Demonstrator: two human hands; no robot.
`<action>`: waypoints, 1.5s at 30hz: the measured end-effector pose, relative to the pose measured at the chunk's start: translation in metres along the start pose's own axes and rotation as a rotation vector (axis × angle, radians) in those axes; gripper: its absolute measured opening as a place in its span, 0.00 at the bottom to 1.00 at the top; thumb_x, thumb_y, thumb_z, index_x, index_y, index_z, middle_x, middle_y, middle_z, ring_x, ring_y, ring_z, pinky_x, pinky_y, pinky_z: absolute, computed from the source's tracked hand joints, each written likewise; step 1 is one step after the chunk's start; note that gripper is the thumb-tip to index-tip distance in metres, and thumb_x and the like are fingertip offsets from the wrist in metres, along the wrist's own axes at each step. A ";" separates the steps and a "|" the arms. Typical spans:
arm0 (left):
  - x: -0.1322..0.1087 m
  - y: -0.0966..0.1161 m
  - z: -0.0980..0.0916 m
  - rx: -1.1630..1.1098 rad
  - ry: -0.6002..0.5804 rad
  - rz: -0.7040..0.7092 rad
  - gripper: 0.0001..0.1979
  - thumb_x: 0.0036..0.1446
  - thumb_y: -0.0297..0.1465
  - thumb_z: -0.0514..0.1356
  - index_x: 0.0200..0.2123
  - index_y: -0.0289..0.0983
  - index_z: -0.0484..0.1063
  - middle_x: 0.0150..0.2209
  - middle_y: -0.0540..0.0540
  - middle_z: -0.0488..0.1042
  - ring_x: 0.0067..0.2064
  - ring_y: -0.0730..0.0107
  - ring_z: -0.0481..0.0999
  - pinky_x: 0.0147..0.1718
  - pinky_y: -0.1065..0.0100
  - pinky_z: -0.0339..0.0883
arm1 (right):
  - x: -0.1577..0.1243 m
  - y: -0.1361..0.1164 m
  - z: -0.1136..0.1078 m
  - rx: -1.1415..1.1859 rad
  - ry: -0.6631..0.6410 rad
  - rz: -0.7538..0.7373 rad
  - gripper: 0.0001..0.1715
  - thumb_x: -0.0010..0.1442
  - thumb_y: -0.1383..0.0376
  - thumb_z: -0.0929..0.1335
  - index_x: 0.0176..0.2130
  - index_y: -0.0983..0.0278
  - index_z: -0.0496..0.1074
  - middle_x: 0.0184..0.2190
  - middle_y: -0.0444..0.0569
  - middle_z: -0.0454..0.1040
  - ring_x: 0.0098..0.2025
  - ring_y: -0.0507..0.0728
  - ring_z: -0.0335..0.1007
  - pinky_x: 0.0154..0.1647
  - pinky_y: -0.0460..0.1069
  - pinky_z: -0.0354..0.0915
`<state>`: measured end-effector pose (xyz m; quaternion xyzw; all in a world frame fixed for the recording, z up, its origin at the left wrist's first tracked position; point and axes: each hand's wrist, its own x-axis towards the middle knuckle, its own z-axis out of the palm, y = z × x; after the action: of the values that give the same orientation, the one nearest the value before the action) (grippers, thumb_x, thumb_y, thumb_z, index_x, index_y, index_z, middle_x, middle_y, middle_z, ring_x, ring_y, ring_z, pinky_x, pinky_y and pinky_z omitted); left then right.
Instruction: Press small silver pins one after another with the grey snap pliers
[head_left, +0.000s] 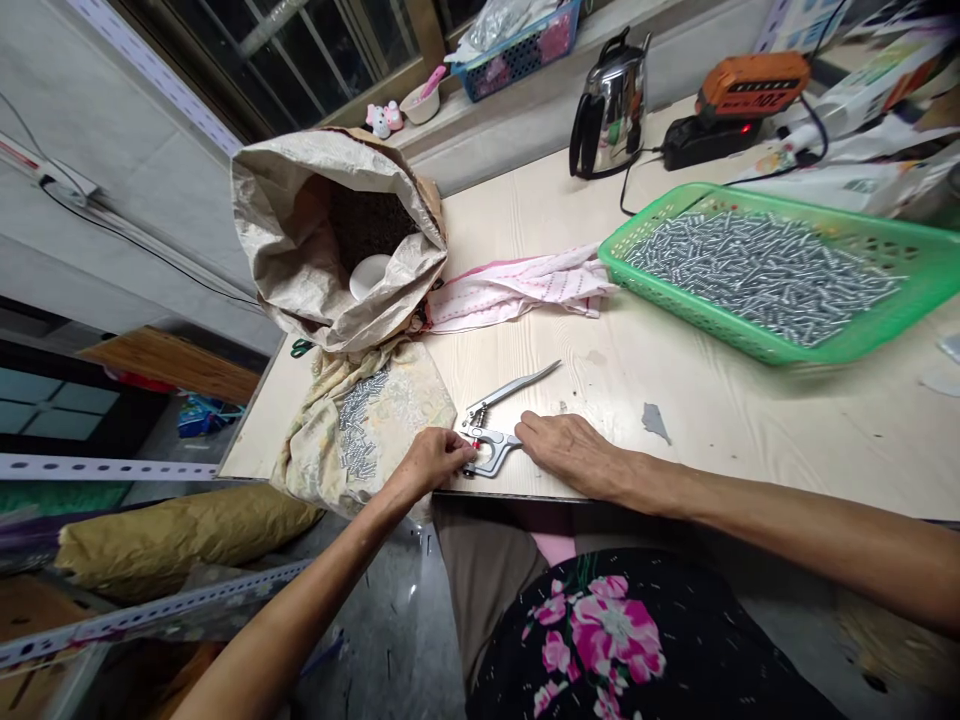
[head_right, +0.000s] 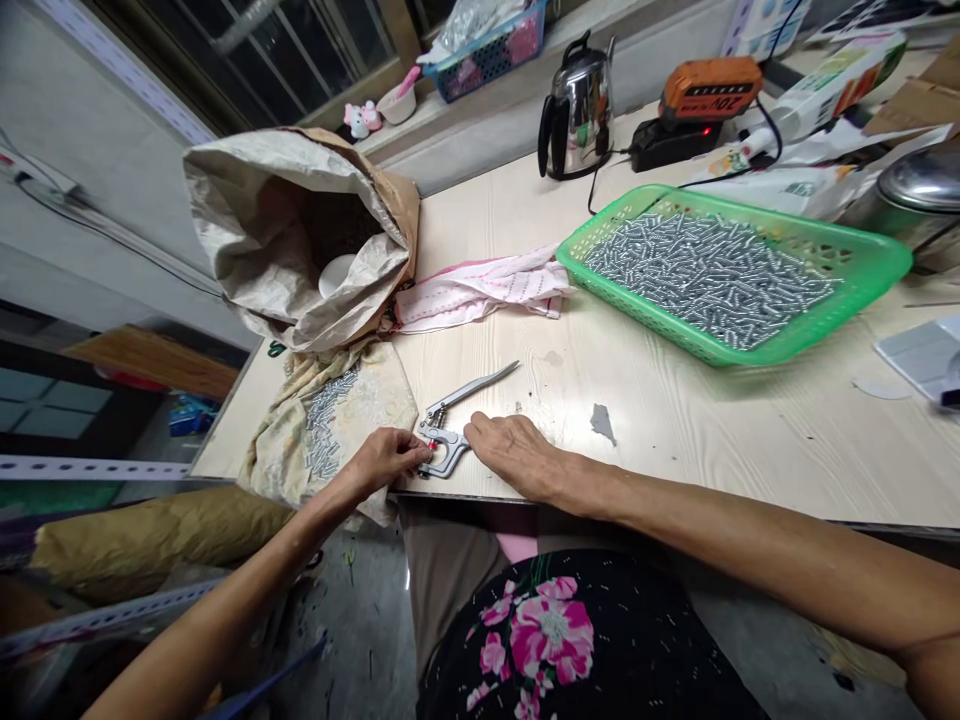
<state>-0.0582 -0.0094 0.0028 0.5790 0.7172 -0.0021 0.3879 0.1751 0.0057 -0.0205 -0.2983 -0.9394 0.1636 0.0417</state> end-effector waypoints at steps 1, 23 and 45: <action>0.001 -0.004 0.000 -0.057 -0.022 -0.022 0.13 0.50 0.37 0.61 0.28 0.32 0.76 0.18 0.51 0.70 0.22 0.73 0.68 0.23 0.73 0.57 | 0.001 0.001 0.002 -0.003 -0.002 0.005 0.12 0.62 0.78 0.56 0.38 0.65 0.63 0.37 0.50 0.67 0.28 0.52 0.54 0.27 0.50 0.43; -0.005 0.002 0.006 -0.213 0.003 -0.137 0.10 0.49 0.34 0.62 0.24 0.32 0.73 0.15 0.53 0.66 0.18 0.76 0.65 0.19 0.75 0.57 | 0.002 0.032 -0.008 -0.026 0.158 -0.009 0.33 0.58 0.45 0.67 0.51 0.66 0.66 0.55 0.62 0.64 0.54 0.67 0.59 0.51 0.59 0.58; -0.020 0.003 0.015 0.118 0.287 0.062 0.12 0.56 0.37 0.61 0.33 0.33 0.73 0.30 0.44 0.75 0.34 0.64 0.75 0.36 0.64 0.70 | 0.004 0.035 -0.014 -0.009 0.140 0.035 0.35 0.57 0.57 0.69 0.59 0.69 0.60 0.47 0.59 0.71 0.50 0.65 0.64 0.60 0.67 0.45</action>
<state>-0.0470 -0.0316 0.0048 0.6171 0.7456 0.0506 0.2464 0.1935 0.0392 -0.0189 -0.3255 -0.9296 0.1387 0.1033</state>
